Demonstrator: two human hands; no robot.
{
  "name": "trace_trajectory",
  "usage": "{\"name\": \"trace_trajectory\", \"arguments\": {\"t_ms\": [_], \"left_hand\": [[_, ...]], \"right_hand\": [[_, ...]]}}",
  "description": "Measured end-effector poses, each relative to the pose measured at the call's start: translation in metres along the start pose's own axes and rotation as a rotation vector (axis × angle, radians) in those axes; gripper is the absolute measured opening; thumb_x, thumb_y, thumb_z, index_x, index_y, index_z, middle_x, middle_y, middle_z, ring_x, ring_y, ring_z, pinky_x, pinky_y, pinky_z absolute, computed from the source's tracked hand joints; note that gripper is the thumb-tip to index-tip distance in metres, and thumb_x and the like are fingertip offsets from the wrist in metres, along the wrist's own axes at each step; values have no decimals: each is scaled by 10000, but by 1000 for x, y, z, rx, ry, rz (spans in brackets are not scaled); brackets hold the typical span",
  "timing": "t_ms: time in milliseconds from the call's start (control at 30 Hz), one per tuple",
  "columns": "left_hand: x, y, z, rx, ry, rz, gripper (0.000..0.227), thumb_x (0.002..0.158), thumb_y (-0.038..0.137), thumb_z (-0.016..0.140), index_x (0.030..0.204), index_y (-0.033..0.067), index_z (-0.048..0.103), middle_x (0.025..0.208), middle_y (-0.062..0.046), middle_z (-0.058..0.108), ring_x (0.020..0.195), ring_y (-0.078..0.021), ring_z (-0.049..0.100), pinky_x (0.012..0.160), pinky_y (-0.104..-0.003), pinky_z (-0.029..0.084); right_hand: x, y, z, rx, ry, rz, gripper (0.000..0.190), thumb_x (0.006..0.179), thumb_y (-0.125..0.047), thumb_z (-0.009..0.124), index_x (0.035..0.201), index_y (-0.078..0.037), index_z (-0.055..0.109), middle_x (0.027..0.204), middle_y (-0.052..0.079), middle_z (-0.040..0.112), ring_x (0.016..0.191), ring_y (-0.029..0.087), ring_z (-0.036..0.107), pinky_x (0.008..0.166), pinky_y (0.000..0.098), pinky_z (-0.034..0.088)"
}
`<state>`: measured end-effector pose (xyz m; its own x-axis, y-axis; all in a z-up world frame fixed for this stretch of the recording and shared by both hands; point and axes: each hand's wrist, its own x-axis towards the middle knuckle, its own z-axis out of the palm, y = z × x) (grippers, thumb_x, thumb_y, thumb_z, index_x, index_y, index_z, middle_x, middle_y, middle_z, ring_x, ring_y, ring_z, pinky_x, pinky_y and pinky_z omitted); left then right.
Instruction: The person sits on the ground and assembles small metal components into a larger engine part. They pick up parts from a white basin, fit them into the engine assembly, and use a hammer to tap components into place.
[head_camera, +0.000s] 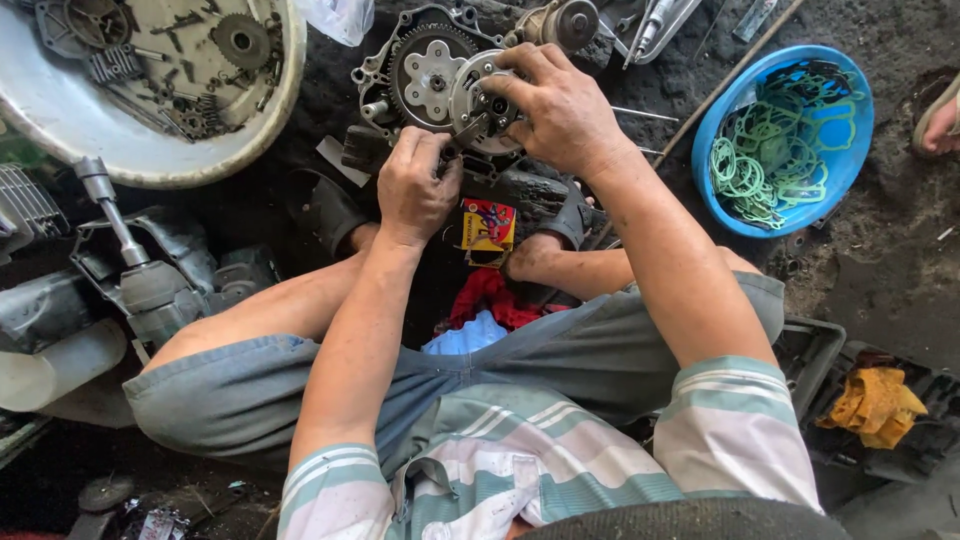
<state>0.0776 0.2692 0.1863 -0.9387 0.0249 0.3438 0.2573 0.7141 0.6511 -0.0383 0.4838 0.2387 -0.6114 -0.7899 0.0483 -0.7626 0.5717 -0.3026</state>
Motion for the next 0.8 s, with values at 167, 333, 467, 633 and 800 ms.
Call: {"name": "trace_trajectory", "arguments": {"t_ms": [167, 333, 467, 633, 800], "left_hand": [[1, 0, -1, -1, -6, 1, 188, 888, 33, 724, 1062, -29, 688, 979, -135, 625, 849, -288, 656, 711, -386, 596], [2, 0, -1, -5, -13, 17, 201, 870, 15, 714, 1064, -27, 687, 974, -133, 619, 851, -296, 648, 734, -393, 587], [3, 2, -3, -4, -27, 7, 193, 884, 27, 700, 1069, -18, 675, 980, -136, 611, 856, -298, 645, 729, -394, 585], [4, 8, -2, 115, -54, -75, 370, 931, 307, 765, 1146, 39, 628, 1058, -149, 563, 946, -324, 608, 718, -427, 574], [11, 11, 1, 114, -32, -3, 205, 904, 105, 744, 1066, -1, 677, 986, -136, 590, 839, -318, 602, 668, -411, 557]], "right_hand": [[0, 1, 0, 5, -5, 4, 689, 746, -159, 872, 1392, -102, 639, 1364, 120, 544, 1150, 337, 514, 919, 468, 548], [0, 3, 2, 19, 22, -14, 672, 735, -147, 867, 1370, -89, 655, 1328, 108, 569, 1134, 332, 519, 911, 464, 541], [0, 2, 3, 20, 18, -6, 676, 750, -161, 879, 1380, -86, 647, 1326, 97, 582, 1153, 326, 512, 918, 460, 542], [0, 2, 3, 28, 26, -4, 689, 734, -167, 884, 1376, -83, 650, 1320, 99, 582, 1153, 328, 515, 907, 468, 541], [0, 0, 1, 30, 45, -4, 669, 723, -143, 881, 1353, -92, 662, 1303, 90, 587, 1135, 320, 522, 894, 459, 550]]}}
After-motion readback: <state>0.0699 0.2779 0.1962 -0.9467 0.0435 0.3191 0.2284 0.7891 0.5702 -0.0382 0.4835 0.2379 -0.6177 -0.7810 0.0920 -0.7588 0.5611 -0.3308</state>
